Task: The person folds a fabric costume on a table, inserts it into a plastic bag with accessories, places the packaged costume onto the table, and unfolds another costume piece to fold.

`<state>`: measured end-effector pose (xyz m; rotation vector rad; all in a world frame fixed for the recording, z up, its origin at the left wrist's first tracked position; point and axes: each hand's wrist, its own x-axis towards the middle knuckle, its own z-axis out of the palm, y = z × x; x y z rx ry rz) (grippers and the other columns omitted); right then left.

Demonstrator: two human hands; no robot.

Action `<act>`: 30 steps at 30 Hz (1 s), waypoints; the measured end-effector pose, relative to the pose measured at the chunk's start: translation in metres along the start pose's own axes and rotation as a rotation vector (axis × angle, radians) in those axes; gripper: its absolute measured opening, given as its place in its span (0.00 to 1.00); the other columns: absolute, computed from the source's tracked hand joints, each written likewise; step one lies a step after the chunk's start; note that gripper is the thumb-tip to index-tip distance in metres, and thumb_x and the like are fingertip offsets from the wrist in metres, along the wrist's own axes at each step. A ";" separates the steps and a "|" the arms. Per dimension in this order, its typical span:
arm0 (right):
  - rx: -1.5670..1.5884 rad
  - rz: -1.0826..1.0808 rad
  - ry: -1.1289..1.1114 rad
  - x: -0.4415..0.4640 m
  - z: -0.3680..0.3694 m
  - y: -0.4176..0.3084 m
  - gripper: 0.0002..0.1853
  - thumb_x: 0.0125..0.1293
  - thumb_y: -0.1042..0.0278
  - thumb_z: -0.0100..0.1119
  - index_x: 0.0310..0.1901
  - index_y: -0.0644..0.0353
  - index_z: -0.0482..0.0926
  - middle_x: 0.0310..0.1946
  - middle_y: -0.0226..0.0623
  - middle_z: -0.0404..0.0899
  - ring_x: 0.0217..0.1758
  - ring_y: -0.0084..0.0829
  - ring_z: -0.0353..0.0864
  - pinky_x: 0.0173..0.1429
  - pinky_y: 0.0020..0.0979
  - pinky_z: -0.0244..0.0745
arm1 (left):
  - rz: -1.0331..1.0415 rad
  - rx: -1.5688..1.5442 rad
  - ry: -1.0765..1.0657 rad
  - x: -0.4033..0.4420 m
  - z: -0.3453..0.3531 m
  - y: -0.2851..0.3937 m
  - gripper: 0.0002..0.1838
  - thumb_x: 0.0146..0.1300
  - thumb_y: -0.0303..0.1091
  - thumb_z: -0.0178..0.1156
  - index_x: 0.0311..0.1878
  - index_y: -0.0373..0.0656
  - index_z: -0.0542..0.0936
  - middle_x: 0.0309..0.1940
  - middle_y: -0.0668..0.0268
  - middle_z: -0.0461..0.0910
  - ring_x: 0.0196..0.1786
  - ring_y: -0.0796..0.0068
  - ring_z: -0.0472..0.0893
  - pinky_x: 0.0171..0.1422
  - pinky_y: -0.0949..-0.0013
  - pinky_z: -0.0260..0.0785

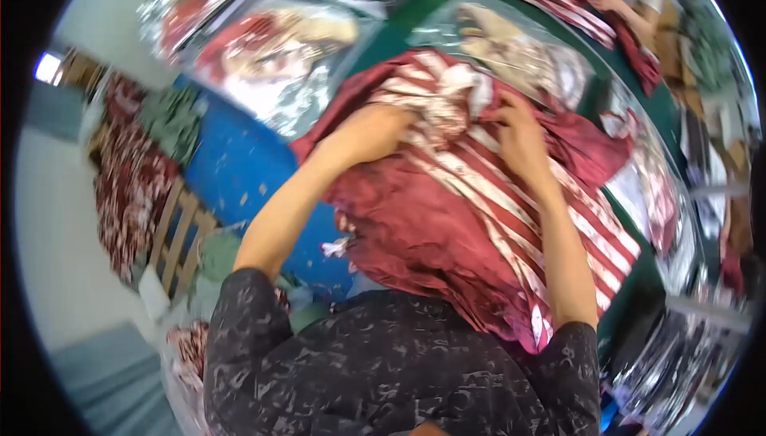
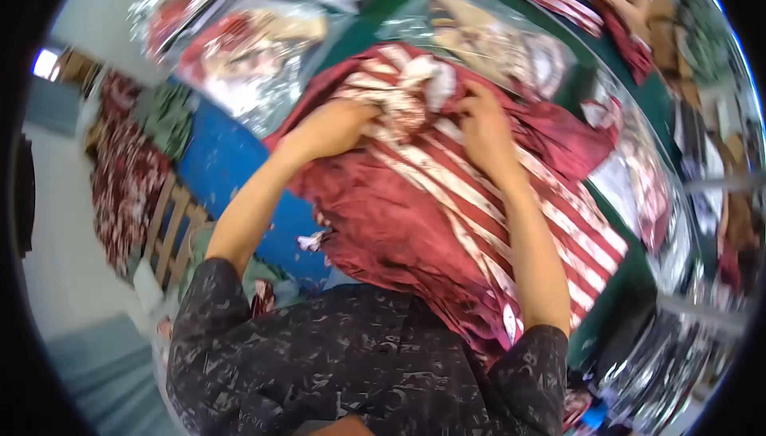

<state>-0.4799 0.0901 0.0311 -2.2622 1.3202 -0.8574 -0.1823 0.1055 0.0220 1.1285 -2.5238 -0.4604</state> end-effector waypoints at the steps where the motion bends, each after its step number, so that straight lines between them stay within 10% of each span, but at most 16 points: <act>1: -0.071 -0.056 -0.010 -0.006 -0.001 -0.002 0.12 0.56 0.82 0.48 0.40 0.67 0.79 0.62 0.54 0.71 0.66 0.51 0.69 0.70 0.41 0.64 | 0.037 0.106 -0.055 -0.003 -0.007 -0.005 0.09 0.58 0.30 0.55 0.39 0.37 0.80 0.37 0.48 0.81 0.42 0.45 0.81 0.47 0.50 0.73; 2: -0.148 -0.102 -0.032 -0.014 -0.002 -0.003 0.14 0.55 0.82 0.47 0.42 0.67 0.79 0.62 0.52 0.72 0.65 0.50 0.70 0.69 0.41 0.66 | -0.294 0.205 -0.072 0.001 -0.022 0.013 0.08 0.60 0.28 0.55 0.40 0.38 0.82 0.39 0.51 0.83 0.42 0.46 0.82 0.48 0.53 0.74; 8: -0.226 0.098 0.273 -0.023 -0.102 0.038 0.14 0.63 0.71 0.57 0.48 0.65 0.80 0.52 0.53 0.79 0.55 0.52 0.78 0.62 0.42 0.71 | -0.117 -0.017 0.858 0.060 -0.043 0.089 0.09 0.62 0.24 0.54 0.44 0.37 0.80 0.38 0.51 0.82 0.43 0.49 0.82 0.46 0.52 0.73; 14: -0.699 0.603 0.470 -0.052 -0.220 0.167 0.23 0.62 0.56 0.65 0.51 0.66 0.79 0.48 0.59 0.80 0.56 0.52 0.78 0.60 0.42 0.71 | 0.026 -0.042 0.510 0.092 0.060 0.027 0.12 0.65 0.22 0.53 0.51 0.35 0.78 0.48 0.50 0.81 0.53 0.49 0.79 0.58 0.54 0.70; 16: -0.604 0.662 0.105 -0.067 -0.227 0.221 0.23 0.63 0.56 0.65 0.52 0.65 0.78 0.40 0.52 0.82 0.44 0.43 0.83 0.50 0.37 0.76 | 0.031 -0.094 0.474 0.089 0.062 0.029 0.13 0.66 0.23 0.53 0.52 0.34 0.77 0.49 0.50 0.81 0.54 0.49 0.79 0.59 0.55 0.69; 20: -0.161 0.859 -0.005 -0.032 -0.248 0.171 0.21 0.65 0.58 0.64 0.53 0.63 0.77 0.31 0.39 0.80 0.31 0.28 0.81 0.36 0.29 0.74 | 0.041 -0.044 0.642 0.101 0.015 0.005 0.15 0.65 0.26 0.57 0.55 0.35 0.77 0.50 0.50 0.81 0.57 0.49 0.78 0.62 0.56 0.69; 22: -0.023 0.581 0.202 -0.007 -0.266 0.122 0.18 0.67 0.61 0.63 0.53 0.62 0.77 0.26 0.30 0.77 0.24 0.18 0.75 0.28 0.23 0.68 | -0.152 0.000 0.437 0.104 -0.007 -0.020 0.20 0.62 0.29 0.62 0.57 0.35 0.76 0.50 0.48 0.81 0.55 0.49 0.79 0.62 0.56 0.70; 26: 0.253 0.128 0.489 0.011 -0.339 0.023 0.20 0.71 0.59 0.59 0.59 0.61 0.76 0.49 0.34 0.79 0.48 0.25 0.79 0.55 0.26 0.73 | -0.336 0.019 -0.119 0.118 -0.023 -0.048 0.17 0.62 0.30 0.63 0.52 0.33 0.77 0.52 0.48 0.80 0.49 0.56 0.83 0.55 0.60 0.75; 30: 0.642 -0.006 0.652 -0.098 -0.392 0.005 0.23 0.74 0.58 0.53 0.63 0.63 0.73 0.62 0.40 0.74 0.66 0.34 0.72 0.70 0.33 0.67 | -0.530 -0.597 0.164 0.117 -0.034 -0.067 0.08 0.64 0.25 0.60 0.44 0.33 0.75 0.57 0.48 0.78 0.44 0.65 0.84 0.46 0.67 0.77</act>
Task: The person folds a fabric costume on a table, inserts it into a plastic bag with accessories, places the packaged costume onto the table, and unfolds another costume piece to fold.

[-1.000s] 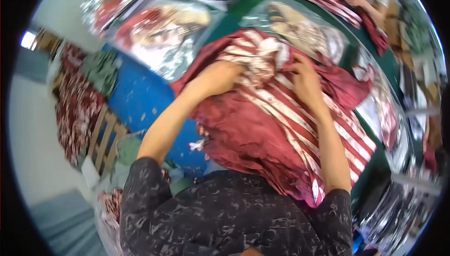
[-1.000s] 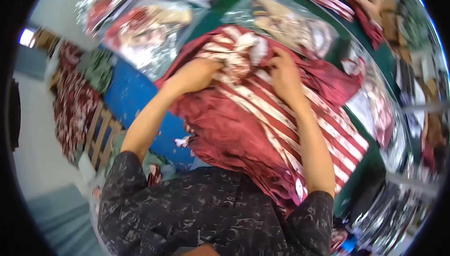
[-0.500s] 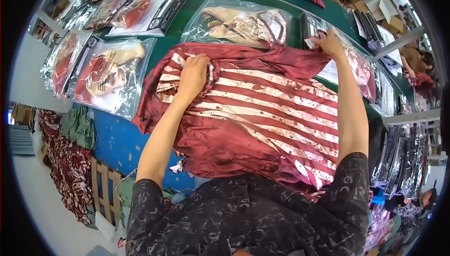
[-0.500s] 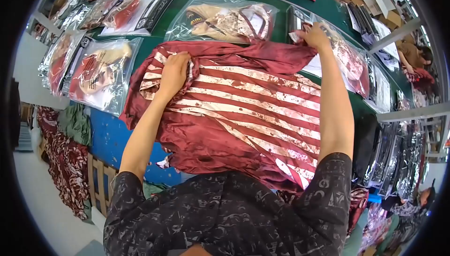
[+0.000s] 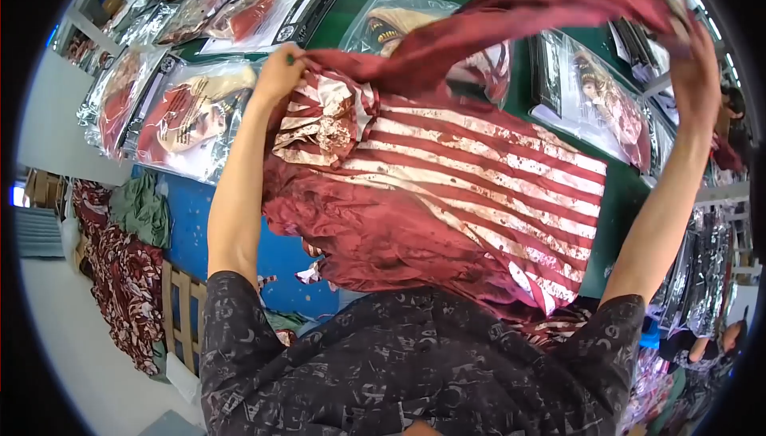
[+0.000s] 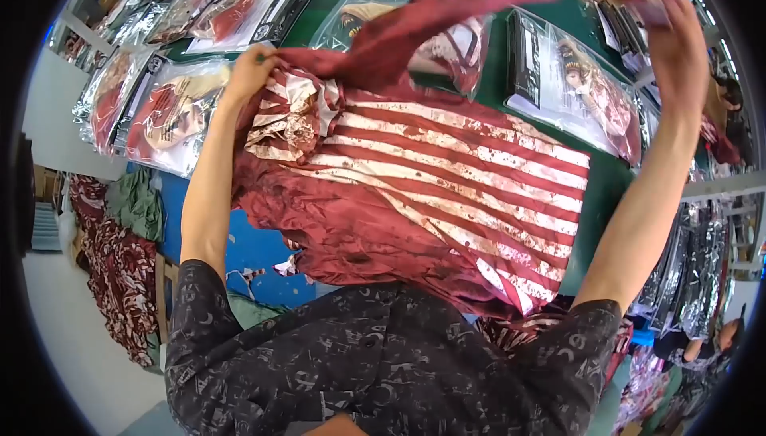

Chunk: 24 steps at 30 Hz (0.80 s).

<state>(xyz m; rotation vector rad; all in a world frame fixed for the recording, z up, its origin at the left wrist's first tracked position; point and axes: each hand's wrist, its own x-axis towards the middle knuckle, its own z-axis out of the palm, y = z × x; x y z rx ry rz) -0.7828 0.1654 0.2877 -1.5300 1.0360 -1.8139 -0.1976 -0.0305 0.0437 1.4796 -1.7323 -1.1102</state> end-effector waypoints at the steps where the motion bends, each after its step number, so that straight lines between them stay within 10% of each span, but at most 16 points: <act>1: 0.155 0.026 0.029 -0.038 -0.021 -0.007 0.23 0.74 0.57 0.52 0.64 0.63 0.72 0.63 0.41 0.73 0.68 0.35 0.71 0.71 0.36 0.66 | -0.002 0.001 -0.012 -0.008 0.001 -0.001 0.08 0.64 0.25 0.60 0.44 0.33 0.75 0.57 0.48 0.78 0.44 0.65 0.84 0.46 0.67 0.77; 3: -0.024 0.182 0.109 -0.115 -0.050 0.008 0.21 0.72 0.56 0.53 0.60 0.62 0.75 0.57 0.39 0.76 0.63 0.34 0.75 0.68 0.36 0.69 | 0.211 -0.479 0.173 -0.037 0.006 0.000 0.04 0.65 0.20 0.56 0.38 0.37 0.71 0.61 0.50 0.75 0.47 0.72 0.81 0.45 0.74 0.75; 7: -0.797 0.725 -0.110 -0.259 -0.131 0.106 0.08 0.71 0.71 0.50 0.47 0.61 0.78 0.41 0.29 0.78 0.49 0.20 0.75 0.55 0.25 0.70 | 0.432 -0.264 0.044 -0.078 0.003 -0.044 0.06 0.65 0.16 0.53 0.37 0.38 0.69 0.62 0.51 0.74 0.58 0.66 0.78 0.56 0.70 0.73; 11: -0.813 0.577 0.017 -0.301 -0.098 0.125 0.11 0.69 0.74 0.50 0.49 0.63 0.77 0.45 0.36 0.81 0.48 0.28 0.79 0.55 0.27 0.72 | 0.597 -0.024 -0.027 -0.102 -0.001 -0.044 0.06 0.63 0.18 0.55 0.36 0.38 0.68 0.63 0.53 0.74 0.69 0.56 0.70 0.67 0.62 0.67; 14: -1.162 0.323 0.282 -0.284 -0.067 0.110 0.14 0.70 0.68 0.54 0.53 0.63 0.77 0.48 0.42 0.81 0.53 0.38 0.80 0.57 0.35 0.73 | 0.751 0.797 -0.108 -0.121 -0.015 0.009 0.06 0.59 0.22 0.59 0.38 0.38 0.73 0.63 0.54 0.75 0.73 0.49 0.64 0.72 0.55 0.61; 18: -1.407 0.098 0.190 -0.272 -0.027 0.103 0.18 0.69 0.57 0.58 0.55 0.58 0.78 0.50 0.46 0.80 0.56 0.47 0.77 0.56 0.42 0.74 | 0.850 0.823 -0.038 -0.150 0.008 0.076 0.11 0.56 0.26 0.63 0.43 0.40 0.78 0.60 0.56 0.76 0.70 0.48 0.67 0.71 0.52 0.61; 24: -1.752 0.411 0.159 -0.283 -0.029 0.148 0.22 0.64 0.45 0.62 0.54 0.49 0.80 0.51 0.45 0.79 0.55 0.50 0.77 0.54 0.49 0.74 | 0.856 0.702 -0.278 -0.144 0.060 0.042 0.16 0.59 0.27 0.63 0.51 0.40 0.79 0.58 0.55 0.77 0.67 0.50 0.69 0.69 0.57 0.63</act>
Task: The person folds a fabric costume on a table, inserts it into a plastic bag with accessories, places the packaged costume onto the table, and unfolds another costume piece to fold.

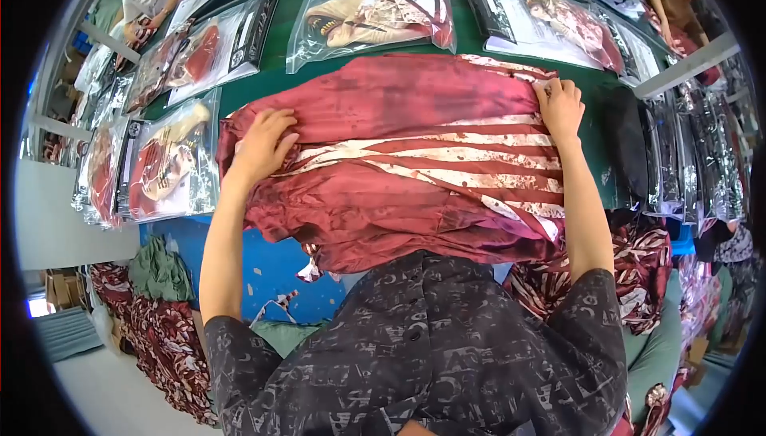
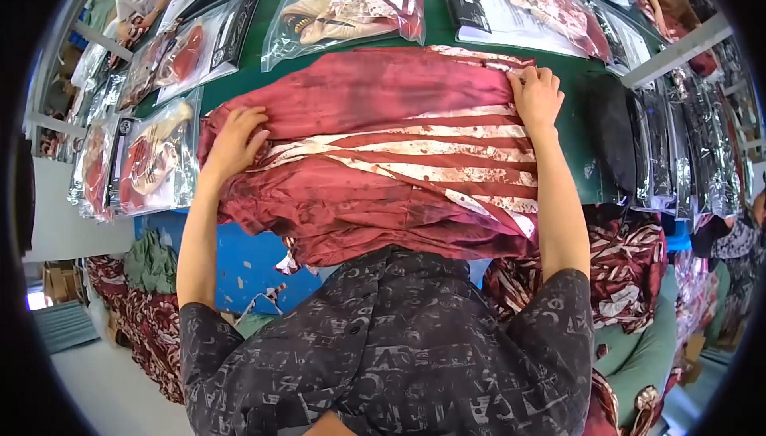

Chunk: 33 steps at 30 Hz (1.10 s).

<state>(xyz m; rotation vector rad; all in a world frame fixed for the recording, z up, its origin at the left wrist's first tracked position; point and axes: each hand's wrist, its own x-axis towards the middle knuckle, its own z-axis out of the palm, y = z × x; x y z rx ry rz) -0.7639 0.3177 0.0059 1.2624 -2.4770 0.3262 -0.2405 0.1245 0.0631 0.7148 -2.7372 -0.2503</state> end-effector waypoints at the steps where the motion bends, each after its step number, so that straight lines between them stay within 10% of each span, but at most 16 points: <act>1: 0.007 -0.001 -0.004 -0.004 0.004 0.002 0.22 0.64 0.45 0.62 0.54 0.49 0.80 0.51 0.45 0.79 0.55 0.50 0.77 0.54 0.49 0.74 | -0.027 -0.033 -0.008 -0.007 0.016 -0.008 0.15 0.60 0.28 0.63 0.51 0.39 0.79 0.56 0.55 0.78 0.64 0.49 0.71 0.68 0.57 0.65; 5: 0.223 0.080 0.001 0.017 0.022 0.026 0.32 0.58 0.38 0.66 0.53 0.58 0.78 0.49 0.53 0.80 0.53 0.51 0.79 0.54 0.48 0.75 | -0.132 -0.042 -0.272 0.012 0.000 -0.046 0.14 0.63 0.29 0.62 0.52 0.38 0.79 0.48 0.55 0.81 0.55 0.52 0.78 0.62 0.59 0.70; 7: 0.320 0.086 -0.050 0.036 0.027 0.045 0.38 0.56 0.38 0.68 0.54 0.68 0.76 0.47 0.56 0.81 0.50 0.48 0.81 0.55 0.44 0.76 | -0.107 -0.200 -0.031 0.030 -0.026 -0.053 0.15 0.63 0.28 0.61 0.52 0.37 0.79 0.46 0.54 0.83 0.43 0.56 0.84 0.51 0.61 0.76; 8: 0.340 0.115 -0.093 0.037 0.028 0.051 0.40 0.56 0.39 0.70 0.54 0.72 0.75 0.46 0.55 0.82 0.49 0.44 0.83 0.55 0.41 0.76 | -0.507 -0.451 -0.124 0.043 -0.044 -0.041 0.18 0.65 0.28 0.60 0.58 0.38 0.78 0.51 0.56 0.83 0.38 0.67 0.85 0.42 0.67 0.79; 14: 0.934 0.357 -0.922 0.054 -0.004 0.044 0.29 0.61 0.57 0.71 0.55 0.73 0.75 0.43 0.38 0.82 0.40 0.25 0.81 0.44 0.29 0.77 | -0.775 -0.438 -0.273 0.086 -0.026 -0.085 0.28 0.60 0.30 0.68 0.64 0.41 0.74 0.55 0.56 0.81 0.36 0.72 0.85 0.37 0.74 0.79; 26: 0.986 0.465 -1.004 0.042 -0.036 0.064 0.14 0.72 0.70 0.53 0.57 0.59 0.77 0.44 0.31 0.81 0.40 0.24 0.80 0.43 0.31 0.81 | -0.697 -0.400 -0.547 0.077 -0.017 -0.053 0.14 0.61 0.33 0.69 0.42 0.39 0.73 0.28 0.67 0.75 0.33 0.75 0.82 0.27 0.72 0.72; 33: 1.207 0.590 -0.688 0.079 -0.052 0.077 0.15 0.73 0.73 0.47 0.57 0.59 0.77 0.48 0.35 0.81 0.48 0.26 0.79 0.46 0.34 0.82 | -0.560 -0.684 -0.075 0.096 -0.004 -0.069 0.08 0.66 0.23 0.58 0.46 0.40 0.71 0.36 0.62 0.77 0.45 0.73 0.79 0.38 0.70 0.77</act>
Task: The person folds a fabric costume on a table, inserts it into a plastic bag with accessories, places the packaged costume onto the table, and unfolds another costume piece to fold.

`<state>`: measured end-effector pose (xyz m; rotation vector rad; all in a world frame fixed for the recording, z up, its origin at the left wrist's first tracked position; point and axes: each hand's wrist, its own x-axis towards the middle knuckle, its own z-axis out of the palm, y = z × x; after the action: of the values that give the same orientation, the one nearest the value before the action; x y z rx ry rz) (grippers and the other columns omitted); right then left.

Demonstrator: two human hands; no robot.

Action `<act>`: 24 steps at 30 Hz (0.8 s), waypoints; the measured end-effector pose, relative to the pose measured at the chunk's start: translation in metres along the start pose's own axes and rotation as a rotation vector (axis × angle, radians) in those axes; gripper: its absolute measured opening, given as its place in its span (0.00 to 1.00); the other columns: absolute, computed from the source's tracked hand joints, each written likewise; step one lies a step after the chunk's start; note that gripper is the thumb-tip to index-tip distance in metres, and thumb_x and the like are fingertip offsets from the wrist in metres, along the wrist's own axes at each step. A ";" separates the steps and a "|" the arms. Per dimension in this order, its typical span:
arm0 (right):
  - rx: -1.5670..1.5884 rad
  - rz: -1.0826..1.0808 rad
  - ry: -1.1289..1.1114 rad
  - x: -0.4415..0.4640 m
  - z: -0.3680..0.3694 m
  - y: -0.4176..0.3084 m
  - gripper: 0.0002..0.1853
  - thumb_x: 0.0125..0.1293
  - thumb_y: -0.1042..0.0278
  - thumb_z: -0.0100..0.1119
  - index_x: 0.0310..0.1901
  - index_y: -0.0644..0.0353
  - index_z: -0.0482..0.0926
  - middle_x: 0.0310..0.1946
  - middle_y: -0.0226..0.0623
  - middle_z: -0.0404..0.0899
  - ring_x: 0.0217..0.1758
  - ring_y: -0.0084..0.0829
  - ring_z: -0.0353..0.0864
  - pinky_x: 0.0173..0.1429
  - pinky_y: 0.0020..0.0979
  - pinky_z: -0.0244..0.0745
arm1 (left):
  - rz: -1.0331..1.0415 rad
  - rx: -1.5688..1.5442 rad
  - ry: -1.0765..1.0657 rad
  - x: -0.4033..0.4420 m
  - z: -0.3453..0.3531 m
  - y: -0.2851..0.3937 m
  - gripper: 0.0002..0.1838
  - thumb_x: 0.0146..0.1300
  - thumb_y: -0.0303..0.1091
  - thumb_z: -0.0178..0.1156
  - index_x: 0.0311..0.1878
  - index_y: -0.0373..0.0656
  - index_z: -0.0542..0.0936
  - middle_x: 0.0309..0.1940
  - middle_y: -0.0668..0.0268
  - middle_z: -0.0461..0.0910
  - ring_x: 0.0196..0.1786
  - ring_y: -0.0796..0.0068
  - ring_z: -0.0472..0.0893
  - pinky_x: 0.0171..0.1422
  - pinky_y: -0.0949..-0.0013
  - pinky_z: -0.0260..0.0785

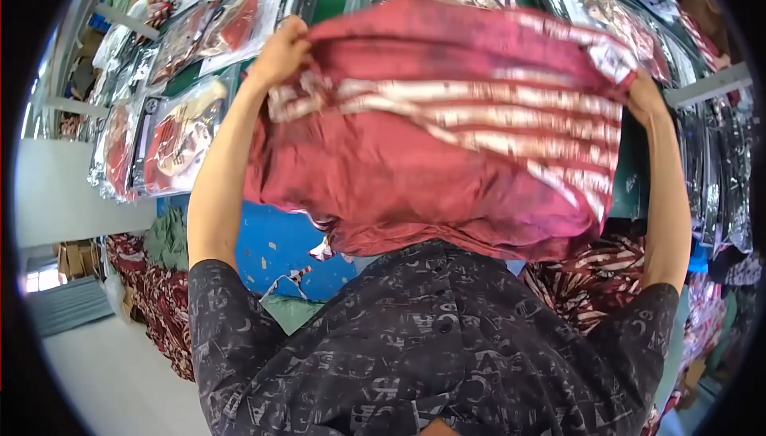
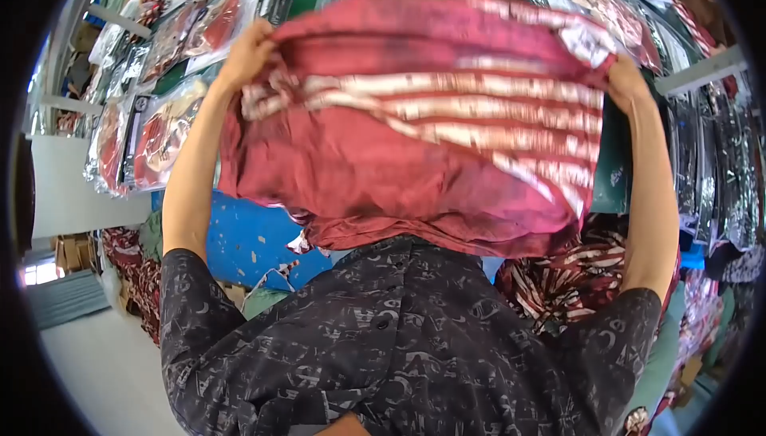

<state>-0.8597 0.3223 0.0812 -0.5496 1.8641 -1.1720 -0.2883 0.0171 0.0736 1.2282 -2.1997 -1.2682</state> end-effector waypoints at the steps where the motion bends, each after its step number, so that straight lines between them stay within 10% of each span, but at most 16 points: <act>1: -0.004 -0.248 -0.019 0.010 -0.014 -0.011 0.15 0.72 0.74 0.47 0.57 0.61 0.77 0.51 0.36 0.80 0.51 0.28 0.80 0.51 0.33 0.80 | 0.231 0.168 0.202 0.011 -0.006 0.002 0.10 0.64 0.21 0.56 0.48 0.39 0.72 0.42 0.59 0.78 0.46 0.72 0.79 0.44 0.70 0.76; 5: -0.308 -0.721 0.101 -0.018 -0.043 0.017 0.18 0.69 0.79 0.46 0.58 0.64 0.76 0.59 0.40 0.77 0.60 0.33 0.76 0.64 0.33 0.71 | 0.656 0.281 0.489 -0.022 0.025 0.006 0.19 0.57 0.13 0.54 0.52 0.37 0.73 0.58 0.54 0.77 0.52 0.65 0.81 0.59 0.67 0.72; 12: -0.872 -1.076 0.171 -0.033 -0.001 0.111 0.30 0.61 0.88 0.44 0.67 0.65 0.67 0.66 0.49 0.69 0.75 0.44 0.61 0.75 0.37 0.55 | 0.670 0.480 0.395 -0.045 0.060 -0.050 0.24 0.48 0.10 0.55 0.49 0.40 0.74 0.62 0.54 0.74 0.70 0.53 0.69 0.70 0.59 0.63; 22: -1.451 -0.752 -0.040 -0.130 0.016 0.026 0.36 0.56 0.65 0.68 0.68 0.56 0.68 0.67 0.50 0.65 0.71 0.54 0.61 0.73 0.47 0.58 | 0.189 0.945 0.184 -0.094 0.017 0.004 0.26 0.52 0.25 0.65 0.57 0.44 0.73 0.64 0.59 0.71 0.67 0.53 0.69 0.68 0.51 0.64; 24: -1.346 -0.868 0.119 -0.145 0.035 0.006 0.43 0.47 0.59 0.76 0.68 0.53 0.69 0.64 0.47 0.68 0.67 0.52 0.64 0.69 0.47 0.61 | 0.639 1.136 0.362 -0.085 0.006 0.010 0.27 0.52 0.25 0.62 0.58 0.46 0.72 0.60 0.62 0.74 0.61 0.59 0.74 0.62 0.53 0.68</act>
<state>-0.7510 0.4123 0.1298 -2.1964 2.4079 -0.1702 -0.2484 0.0908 0.0897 0.7604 -2.6698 0.5088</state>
